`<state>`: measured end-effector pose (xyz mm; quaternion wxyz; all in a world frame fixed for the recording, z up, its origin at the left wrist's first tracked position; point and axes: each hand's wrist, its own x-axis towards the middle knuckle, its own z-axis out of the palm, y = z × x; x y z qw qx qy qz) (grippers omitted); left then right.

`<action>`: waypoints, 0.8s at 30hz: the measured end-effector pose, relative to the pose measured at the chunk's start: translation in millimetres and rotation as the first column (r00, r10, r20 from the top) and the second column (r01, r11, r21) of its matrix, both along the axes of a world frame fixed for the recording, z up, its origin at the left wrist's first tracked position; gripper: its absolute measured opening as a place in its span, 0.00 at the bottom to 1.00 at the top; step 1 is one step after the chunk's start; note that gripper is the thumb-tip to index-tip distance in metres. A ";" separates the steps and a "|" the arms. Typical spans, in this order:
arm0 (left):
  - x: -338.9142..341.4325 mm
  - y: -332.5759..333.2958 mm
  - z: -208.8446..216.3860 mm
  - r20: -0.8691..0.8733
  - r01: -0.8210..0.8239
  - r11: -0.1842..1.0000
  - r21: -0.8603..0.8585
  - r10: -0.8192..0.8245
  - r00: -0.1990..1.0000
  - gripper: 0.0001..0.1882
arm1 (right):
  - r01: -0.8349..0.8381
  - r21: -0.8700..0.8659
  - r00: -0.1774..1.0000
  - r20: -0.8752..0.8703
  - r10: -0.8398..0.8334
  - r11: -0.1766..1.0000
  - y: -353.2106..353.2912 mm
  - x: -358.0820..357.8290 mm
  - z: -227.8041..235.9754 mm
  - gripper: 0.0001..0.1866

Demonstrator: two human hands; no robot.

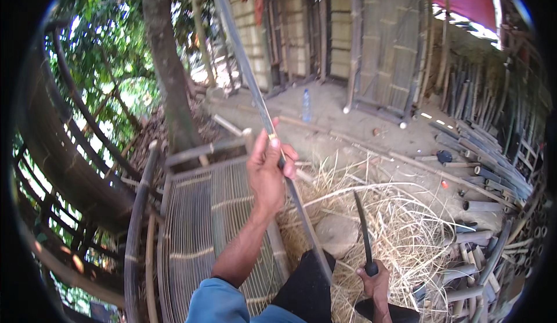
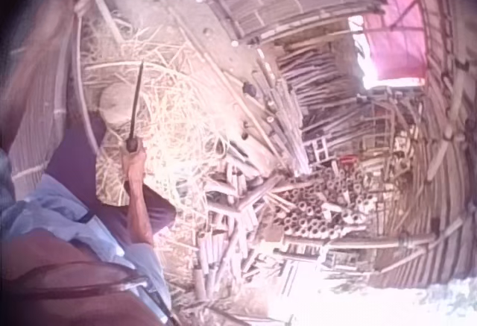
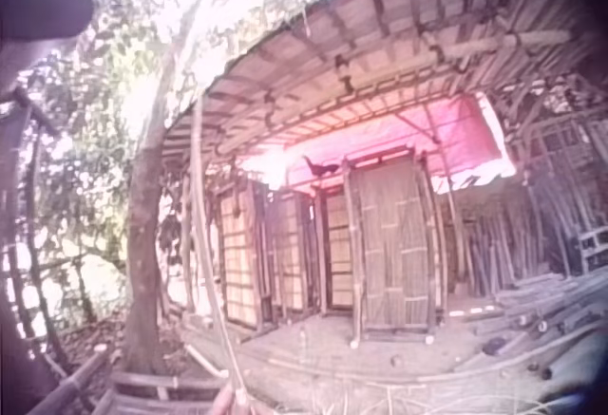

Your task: The person shaves a thin strip of bamboo using a knife, then uses the same knife to smooth the surface of a bamboo frame and trim the end of a bamboo pole.

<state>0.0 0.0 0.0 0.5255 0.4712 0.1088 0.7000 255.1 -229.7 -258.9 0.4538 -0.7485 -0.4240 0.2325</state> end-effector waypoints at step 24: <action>87.2 -118.5 -142.6 -0.515 0.341 0.774 -0.533 -0.617 0.595 0.19 | 0.284 0.034 0.923 0.259 -0.283 0.958 -45.4 25.5 81.5 0.27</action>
